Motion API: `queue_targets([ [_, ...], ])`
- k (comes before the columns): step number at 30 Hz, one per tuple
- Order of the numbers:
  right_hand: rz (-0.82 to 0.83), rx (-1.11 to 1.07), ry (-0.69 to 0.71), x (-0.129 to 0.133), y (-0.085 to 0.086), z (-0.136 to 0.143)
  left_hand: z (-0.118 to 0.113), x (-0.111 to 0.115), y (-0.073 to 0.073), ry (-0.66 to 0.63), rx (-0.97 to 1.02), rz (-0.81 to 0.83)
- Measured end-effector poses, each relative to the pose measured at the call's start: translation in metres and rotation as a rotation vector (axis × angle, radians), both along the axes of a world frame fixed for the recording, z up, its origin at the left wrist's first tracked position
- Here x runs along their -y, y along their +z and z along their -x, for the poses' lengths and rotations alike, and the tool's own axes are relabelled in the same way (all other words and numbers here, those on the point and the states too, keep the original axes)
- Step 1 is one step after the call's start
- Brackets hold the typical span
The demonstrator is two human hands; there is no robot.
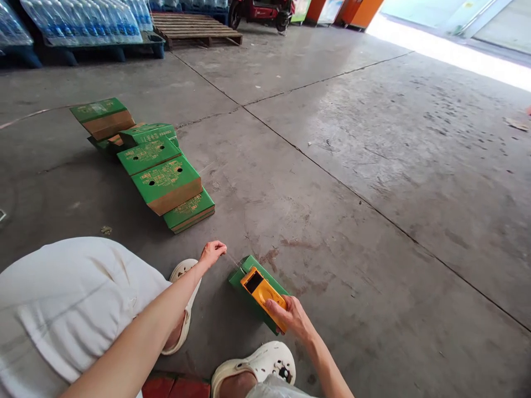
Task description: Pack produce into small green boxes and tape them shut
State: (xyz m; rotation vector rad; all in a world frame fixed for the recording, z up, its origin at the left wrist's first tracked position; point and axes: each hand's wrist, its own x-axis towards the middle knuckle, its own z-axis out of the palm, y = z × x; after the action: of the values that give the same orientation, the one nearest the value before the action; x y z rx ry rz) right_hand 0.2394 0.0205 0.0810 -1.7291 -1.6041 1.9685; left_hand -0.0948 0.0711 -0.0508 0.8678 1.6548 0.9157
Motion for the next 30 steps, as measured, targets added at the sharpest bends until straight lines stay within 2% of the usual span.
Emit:
queue_targets([
  [6, 0.011, -0.032, -0.004, 0.001, -0.01, -0.003, -0.019, 0.006, -0.02, -0.001, 0.01, 0.05],
  [12, 0.006, -0.039, -0.022, 0.002, -0.005, -0.002, -0.055, 0.023, -0.035, -0.05, -0.013, 0.076],
  [16, 0.022, -0.039, -0.029, 0.001, -0.001, 0.0, -0.07, 0.033, -0.038, -0.081, -0.07, 0.058],
  [24, 0.0, -0.026, -0.026, 0.003, 0.002, 0.001, -0.058, 0.04, -0.027, -0.329, -0.427, 0.081],
  [27, -0.008, -0.013, -0.02, 0.003, 0.003, 0.001, -0.045, 0.038, -0.015, -0.437, -0.294, -0.013],
  [30, 0.009, -0.008, -0.026, 0.002, 0.003, 0.001, -0.028, 0.021, 0.009, -0.587, -0.08, -0.136],
])
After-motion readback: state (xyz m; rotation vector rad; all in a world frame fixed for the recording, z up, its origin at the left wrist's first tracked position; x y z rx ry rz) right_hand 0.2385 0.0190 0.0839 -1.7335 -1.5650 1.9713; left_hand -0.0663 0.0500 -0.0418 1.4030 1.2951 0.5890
